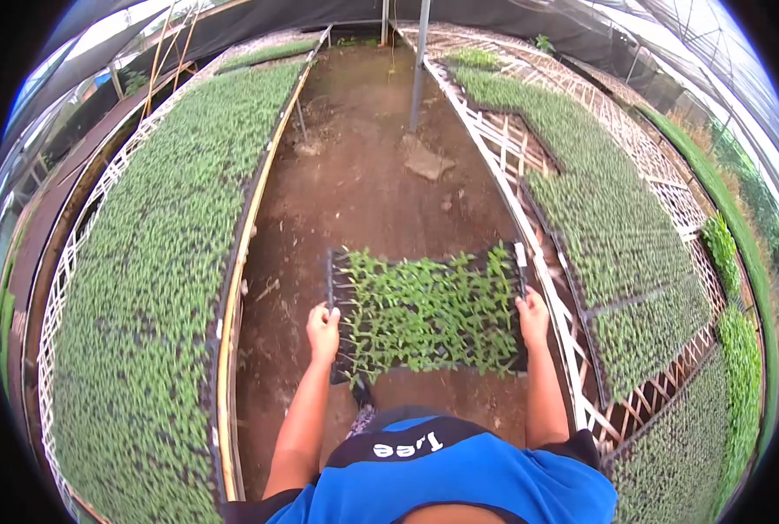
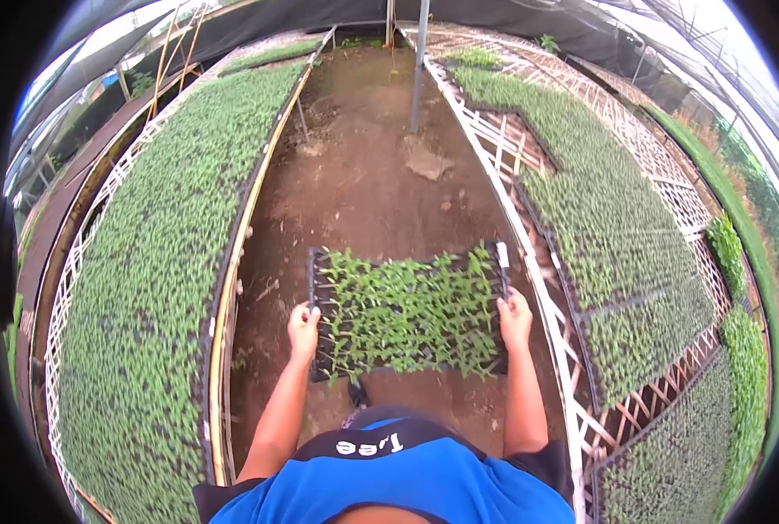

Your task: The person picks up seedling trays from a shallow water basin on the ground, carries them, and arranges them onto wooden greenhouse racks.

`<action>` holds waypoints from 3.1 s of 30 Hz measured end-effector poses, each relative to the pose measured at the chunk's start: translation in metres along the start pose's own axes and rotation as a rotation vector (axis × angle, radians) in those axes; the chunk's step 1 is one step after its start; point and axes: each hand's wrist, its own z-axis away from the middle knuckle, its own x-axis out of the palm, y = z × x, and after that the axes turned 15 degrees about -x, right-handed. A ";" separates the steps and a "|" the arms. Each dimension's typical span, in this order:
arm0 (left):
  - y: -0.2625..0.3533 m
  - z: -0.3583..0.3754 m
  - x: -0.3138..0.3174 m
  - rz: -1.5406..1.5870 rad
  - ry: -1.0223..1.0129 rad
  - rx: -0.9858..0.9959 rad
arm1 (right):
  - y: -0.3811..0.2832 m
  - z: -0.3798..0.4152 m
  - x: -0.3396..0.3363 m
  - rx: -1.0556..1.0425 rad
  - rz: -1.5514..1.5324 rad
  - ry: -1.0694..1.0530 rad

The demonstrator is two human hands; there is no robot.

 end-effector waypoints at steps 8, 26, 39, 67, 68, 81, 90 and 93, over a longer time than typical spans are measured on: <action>0.096 -0.229 0.101 -0.082 -0.169 0.143 | -0.013 -0.155 0.079 0.025 -0.013 0.120; 0.144 -0.773 0.274 -0.183 0.106 0.178 | 0.154 -0.634 0.531 0.087 -0.231 -0.039; 0.195 -1.219 0.441 -0.090 0.139 0.293 | 0.262 -0.996 0.801 0.002 -0.111 -0.030; 0.297 -2.023 0.668 -0.097 0.381 0.096 | 0.394 -1.713 1.417 -0.213 -0.166 -0.289; 0.297 -2.047 0.665 -0.113 0.406 0.105 | 0.391 -1.731 1.438 -0.210 -0.182 -0.302; 0.334 -2.273 0.500 -0.402 0.694 -0.051 | 0.336 -1.831 1.745 -0.139 -0.648 -0.729; 0.367 -2.392 0.330 -0.811 0.846 -0.247 | 0.279 -1.761 1.898 0.495 -0.910 -0.993; 0.359 -2.431 0.290 -0.976 0.801 -0.323 | 0.272 -1.743 1.932 0.603 -0.814 -1.069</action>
